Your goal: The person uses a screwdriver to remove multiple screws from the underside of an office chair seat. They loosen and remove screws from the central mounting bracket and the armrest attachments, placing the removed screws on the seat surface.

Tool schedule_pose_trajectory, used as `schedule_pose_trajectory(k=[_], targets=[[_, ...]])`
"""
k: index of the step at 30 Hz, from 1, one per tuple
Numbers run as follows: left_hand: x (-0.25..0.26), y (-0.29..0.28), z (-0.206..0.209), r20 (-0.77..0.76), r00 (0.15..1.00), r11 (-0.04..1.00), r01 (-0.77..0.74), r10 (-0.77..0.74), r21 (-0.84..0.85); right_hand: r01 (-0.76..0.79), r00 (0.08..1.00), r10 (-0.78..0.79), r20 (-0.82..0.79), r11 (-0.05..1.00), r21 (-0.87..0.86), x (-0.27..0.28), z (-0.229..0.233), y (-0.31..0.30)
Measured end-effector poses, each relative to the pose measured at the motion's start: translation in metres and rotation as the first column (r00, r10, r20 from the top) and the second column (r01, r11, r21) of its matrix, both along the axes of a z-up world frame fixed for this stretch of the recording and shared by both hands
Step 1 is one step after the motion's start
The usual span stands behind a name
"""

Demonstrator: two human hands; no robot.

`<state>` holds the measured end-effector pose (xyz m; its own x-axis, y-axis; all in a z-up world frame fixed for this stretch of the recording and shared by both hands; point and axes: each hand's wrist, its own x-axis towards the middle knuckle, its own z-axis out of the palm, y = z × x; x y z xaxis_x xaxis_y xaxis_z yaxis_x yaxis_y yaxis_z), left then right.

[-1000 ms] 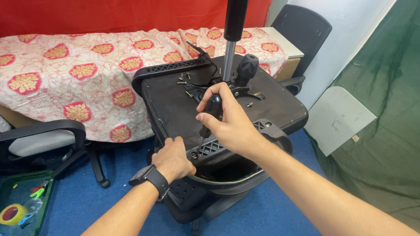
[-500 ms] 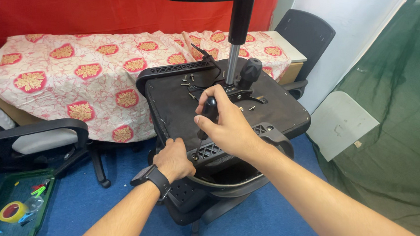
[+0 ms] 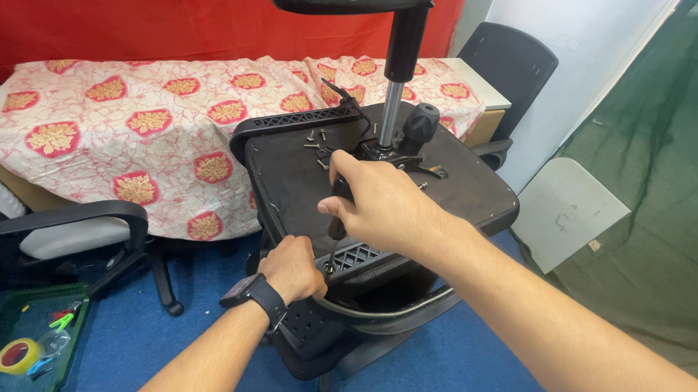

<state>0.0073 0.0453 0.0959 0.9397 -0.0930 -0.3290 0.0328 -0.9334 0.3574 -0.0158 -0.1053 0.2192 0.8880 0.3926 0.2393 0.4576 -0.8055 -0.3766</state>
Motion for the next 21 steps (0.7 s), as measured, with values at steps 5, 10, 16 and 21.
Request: schedule_pose_trajectory(k=[5,10,16,21], targets=[[0.003,0.001,0.001,-0.001,1.000,1.000,0.005,-0.005,-0.006,-0.333,0.938,0.337,-0.080,0.941,0.059,0.007,0.008,-0.012],[0.005,0.004,0.001,0.000,1.000,1.000,0.015,-0.015,-0.009,-0.264,0.958,0.255,-0.134,0.963,-0.052,-0.005,0.019,-0.001],[0.008,0.011,0.000,0.018,1.000,0.999,0.025,-0.024,-0.027,0.180,0.964,-0.237,-0.118,0.914,-0.363,-0.014,0.030,0.018],[0.013,0.016,0.001,-0.004,0.999,0.999,0.032,-0.032,-0.004,-0.120,0.987,0.104,-0.119,0.982,-0.143,-0.003,0.023,0.004]])
